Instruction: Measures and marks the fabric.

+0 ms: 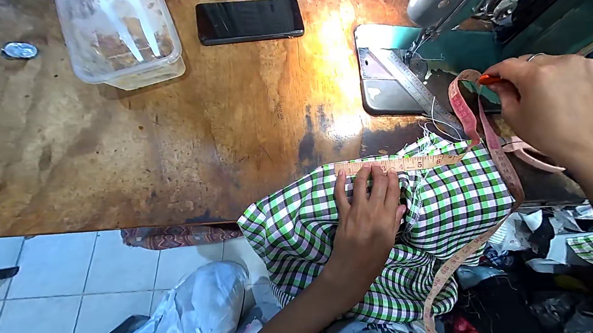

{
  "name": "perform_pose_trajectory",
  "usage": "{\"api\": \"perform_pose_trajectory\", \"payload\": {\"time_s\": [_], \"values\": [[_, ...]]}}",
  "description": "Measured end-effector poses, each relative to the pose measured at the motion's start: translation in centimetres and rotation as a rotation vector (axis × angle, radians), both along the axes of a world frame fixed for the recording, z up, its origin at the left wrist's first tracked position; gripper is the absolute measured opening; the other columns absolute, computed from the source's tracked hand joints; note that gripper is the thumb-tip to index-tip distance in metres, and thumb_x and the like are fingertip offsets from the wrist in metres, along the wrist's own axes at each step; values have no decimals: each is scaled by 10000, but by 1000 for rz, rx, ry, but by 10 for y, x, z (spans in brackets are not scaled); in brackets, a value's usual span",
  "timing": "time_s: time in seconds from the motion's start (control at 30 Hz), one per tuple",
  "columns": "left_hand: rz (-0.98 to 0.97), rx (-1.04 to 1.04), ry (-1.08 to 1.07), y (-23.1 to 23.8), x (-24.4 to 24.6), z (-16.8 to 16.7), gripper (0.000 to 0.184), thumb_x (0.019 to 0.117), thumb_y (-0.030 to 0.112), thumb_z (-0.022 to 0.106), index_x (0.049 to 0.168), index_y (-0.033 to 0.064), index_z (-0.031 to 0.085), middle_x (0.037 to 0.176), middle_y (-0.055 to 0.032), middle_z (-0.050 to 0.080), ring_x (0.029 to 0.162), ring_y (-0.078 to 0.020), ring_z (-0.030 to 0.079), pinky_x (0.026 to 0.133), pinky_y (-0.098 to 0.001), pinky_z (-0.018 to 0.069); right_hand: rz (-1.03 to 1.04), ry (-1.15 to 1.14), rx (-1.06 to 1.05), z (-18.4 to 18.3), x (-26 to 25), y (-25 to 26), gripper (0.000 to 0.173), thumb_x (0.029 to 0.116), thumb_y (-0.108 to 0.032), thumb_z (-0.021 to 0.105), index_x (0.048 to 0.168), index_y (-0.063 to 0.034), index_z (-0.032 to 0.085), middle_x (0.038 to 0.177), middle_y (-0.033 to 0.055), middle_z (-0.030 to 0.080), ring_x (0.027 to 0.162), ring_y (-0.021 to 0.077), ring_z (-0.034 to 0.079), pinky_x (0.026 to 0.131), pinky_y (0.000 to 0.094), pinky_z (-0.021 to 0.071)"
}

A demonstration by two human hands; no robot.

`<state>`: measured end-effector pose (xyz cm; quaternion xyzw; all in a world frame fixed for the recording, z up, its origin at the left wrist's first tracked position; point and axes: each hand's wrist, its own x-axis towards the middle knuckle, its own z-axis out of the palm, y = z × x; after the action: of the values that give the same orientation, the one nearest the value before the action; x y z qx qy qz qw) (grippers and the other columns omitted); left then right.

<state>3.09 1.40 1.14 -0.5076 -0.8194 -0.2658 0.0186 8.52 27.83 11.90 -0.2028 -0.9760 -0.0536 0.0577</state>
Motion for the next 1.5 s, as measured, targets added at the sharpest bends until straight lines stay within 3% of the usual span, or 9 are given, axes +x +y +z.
{"api": "perform_pose_trajectory", "payload": {"time_s": [0.17,0.23,0.3,0.4,0.6,0.7,0.87,1.37,1.5], "values": [[4,-5,-3,0,0,1,482,1057,334,485,1438,54,581,1432,-155,599,1412,-373,477,1148,-679,245,150,57,-97,17,-2,-44,329,1069,-139,464,1326,9,607,1068,300,673,903,522,669,726,694,485],[1,-8,-19,0,0,2,485,1058,329,485,1448,55,571,1437,-159,595,1419,-377,469,1152,-682,234,224,97,-168,22,-6,-60,326,1056,-186,465,1327,-34,566,914,178,659,722,334,650,624,525,506],[-1,-7,-33,-1,0,2,486,1057,325,488,1451,53,568,1445,-161,590,1422,-382,466,1156,-680,232,291,112,-269,26,-13,-71,272,1051,-210,473,1263,-81,585,894,68,659,718,151,643,639,343,542],[-12,-20,-44,0,-1,2,494,1059,329,481,1460,52,560,1472,-156,569,1434,-376,452,1157,-683,221,349,94,-492,24,-30,-85,220,1036,-230,503,1147,-132,666,847,-38,655,692,13,595,614,204,497],[-24,59,-34,0,-2,-1,418,1039,306,519,1327,36,657,1380,-137,632,1364,-394,507,1138,-690,245,227,-168,-827,7,-68,-120,93,1027,-134,569,1022,-102,656,713,-24,589,569,42,531,527,230,440],[-14,65,-28,0,-1,0,386,1025,306,551,1278,50,690,1360,-119,650,1352,-406,517,1130,-703,243,180,-245,-808,-3,-82,-131,118,1028,-148,576,943,-116,651,663,-30,554,545,54,511,518,250,421],[-1,82,-10,1,1,-2,347,1021,295,559,1219,57,717,1322,-102,680,1320,-407,548,1112,-703,266,111,-352,-800,-7,-95,-140,55,1012,-154,608,989,-121,646,673,-29,575,557,67,535,528,272,440],[0,50,15,0,2,0,320,1013,291,561,1164,77,744,1220,-100,722,1242,-406,598,1017,-666,374,49,-420,-791,-15,-105,-149,68,973,-149,648,911,-122,654,650,-23,607,545,82,559,534,296,457],[-17,19,-58,0,1,4,274,1022,272,558,1105,82,737,1178,-90,718,1252,-402,574,1087,-682,293,46,-325,-700,-19,-108,-153,60,962,-153,629,961,-115,676,710,-6,595,635,127,574,585,350,453]]}}
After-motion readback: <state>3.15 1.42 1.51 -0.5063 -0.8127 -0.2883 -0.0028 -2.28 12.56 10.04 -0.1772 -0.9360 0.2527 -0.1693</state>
